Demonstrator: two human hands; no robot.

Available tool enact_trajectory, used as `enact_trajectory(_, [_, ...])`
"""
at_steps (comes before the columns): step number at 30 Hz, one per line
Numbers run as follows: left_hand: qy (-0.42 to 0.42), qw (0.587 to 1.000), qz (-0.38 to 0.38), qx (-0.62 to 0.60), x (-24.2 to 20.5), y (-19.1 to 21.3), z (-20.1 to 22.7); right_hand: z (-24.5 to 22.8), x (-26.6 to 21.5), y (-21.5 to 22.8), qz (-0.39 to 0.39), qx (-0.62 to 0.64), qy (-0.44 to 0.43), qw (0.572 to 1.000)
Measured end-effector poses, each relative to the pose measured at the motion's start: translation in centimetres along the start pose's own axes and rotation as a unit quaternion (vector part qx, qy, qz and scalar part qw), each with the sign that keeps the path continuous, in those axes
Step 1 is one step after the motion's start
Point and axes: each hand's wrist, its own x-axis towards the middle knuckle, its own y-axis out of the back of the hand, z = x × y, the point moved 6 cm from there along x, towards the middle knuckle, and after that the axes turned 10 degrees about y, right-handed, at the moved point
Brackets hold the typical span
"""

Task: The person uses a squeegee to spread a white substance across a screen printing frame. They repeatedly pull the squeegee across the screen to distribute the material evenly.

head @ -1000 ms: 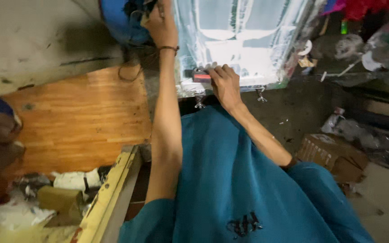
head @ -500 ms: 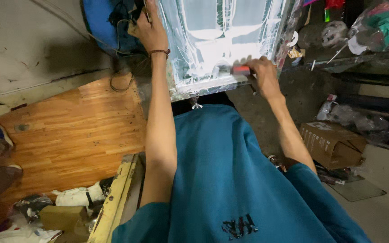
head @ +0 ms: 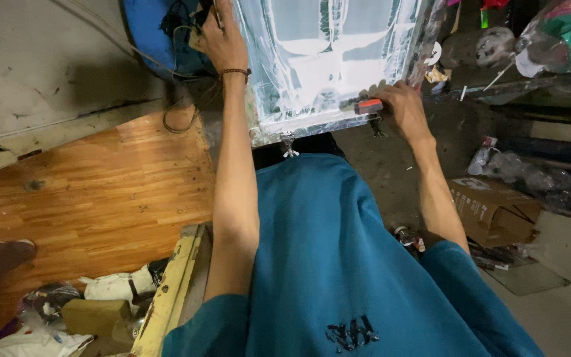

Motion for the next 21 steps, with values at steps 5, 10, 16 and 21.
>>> enact_trajectory(5, [0.013, 1.0, 0.014, 0.014, 0.4, -0.1, -0.4, -3.2, 2.2, 2.3, 0.155, 0.003, 0.015, 0.988])
enact_trajectory(10, [0.008, 1.0, 0.009, 0.025, 0.4, -0.2, -0.7, -9.2, 5.3, -1.7, 0.092, 0.109, 0.026, 0.989])
enact_trajectory(16, [0.014, 0.999, 0.02, 0.025, 0.2, -0.2, -0.8, -10.9, 7.2, -4.3, 0.109, 0.0, 0.056, 0.992])
enact_trajectory(21, [0.01, 1.0, 0.002, 0.016, 0.3, -0.1, -0.3, -10.3, 6.7, -2.3, 0.171, -0.004, -0.039, 0.985])
